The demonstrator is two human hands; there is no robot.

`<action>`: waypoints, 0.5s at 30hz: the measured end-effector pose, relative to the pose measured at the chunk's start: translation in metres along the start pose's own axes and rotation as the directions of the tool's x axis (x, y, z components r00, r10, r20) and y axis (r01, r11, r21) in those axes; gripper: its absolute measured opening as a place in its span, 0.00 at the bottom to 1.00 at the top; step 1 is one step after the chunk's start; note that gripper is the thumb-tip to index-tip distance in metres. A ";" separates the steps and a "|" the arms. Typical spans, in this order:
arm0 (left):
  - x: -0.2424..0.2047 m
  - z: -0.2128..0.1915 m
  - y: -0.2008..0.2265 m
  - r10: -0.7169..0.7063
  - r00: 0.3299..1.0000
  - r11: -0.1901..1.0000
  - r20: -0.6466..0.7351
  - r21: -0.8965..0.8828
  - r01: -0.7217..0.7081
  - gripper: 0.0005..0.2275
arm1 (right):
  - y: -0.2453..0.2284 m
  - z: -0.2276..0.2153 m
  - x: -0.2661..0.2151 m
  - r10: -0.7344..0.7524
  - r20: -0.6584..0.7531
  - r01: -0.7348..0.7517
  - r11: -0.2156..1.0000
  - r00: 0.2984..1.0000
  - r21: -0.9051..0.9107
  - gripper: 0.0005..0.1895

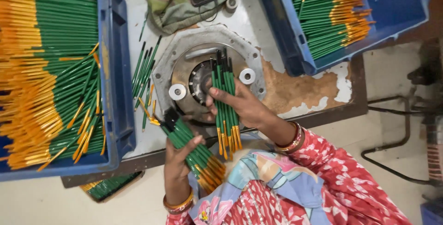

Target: The person repeatedly inserts green and yellow pencils into a rotating sharpening machine, removes them, and places them into a blue bin. The person handles the pencils by hand and uses the machine to sharpen the tips.

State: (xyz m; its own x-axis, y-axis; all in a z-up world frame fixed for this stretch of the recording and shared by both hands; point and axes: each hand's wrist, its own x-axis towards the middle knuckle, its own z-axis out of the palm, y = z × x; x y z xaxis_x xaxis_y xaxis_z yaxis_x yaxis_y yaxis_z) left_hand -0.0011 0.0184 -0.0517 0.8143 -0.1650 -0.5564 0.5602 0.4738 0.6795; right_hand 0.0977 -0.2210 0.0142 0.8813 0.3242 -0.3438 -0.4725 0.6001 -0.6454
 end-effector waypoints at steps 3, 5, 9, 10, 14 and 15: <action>0.007 -0.003 0.013 0.014 0.996 0.998 -0.089 -0.061 -0.019 0.19 | -0.047 -0.015 -0.010 0.000 0.014 0.001 0.996 1.000 -0.094 0.16; 0.006 -0.015 0.016 0.015 0.977 1.000 -0.212 -0.013 -0.018 0.22 | -0.090 -0.024 -0.023 -0.342 0.271 0.303 0.043 0.900 -0.952 0.16; 0.016 -0.063 -0.017 -0.127 0.972 0.987 -0.196 -0.120 0.105 0.21 | -0.180 -0.111 -0.001 -0.601 0.337 0.156 -0.332 0.725 -0.930 0.13; 0.017 -0.073 -0.028 -0.185 0.960 0.974 -0.209 -0.167 0.152 0.21 | -0.190 -0.154 0.006 -0.537 0.300 -0.020 -0.511 0.788 -0.860 0.12; 0.036 -0.125 -0.093 -0.213 0.953 0.940 -0.214 -0.310 0.140 0.22 | -0.181 -0.428 0.043 -0.229 -0.030 -0.203 -0.784 0.973 -0.587 0.10; 0.041 -0.127 -0.103 -0.171 0.953 0.930 -0.251 -0.360 0.072 0.22 | -0.189 -0.403 0.049 -0.183 0.041 -0.128 -0.813 0.982 -0.568 0.10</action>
State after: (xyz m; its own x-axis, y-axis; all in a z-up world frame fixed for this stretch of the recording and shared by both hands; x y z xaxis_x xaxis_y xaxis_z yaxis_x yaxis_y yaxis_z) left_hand -0.0443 0.0728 -0.2049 0.6418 -0.0207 -0.7666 0.5254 0.7400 0.4200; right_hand 0.2312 -0.6136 -0.1552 0.9521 0.2384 -0.1915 0.2731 -0.9448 0.1813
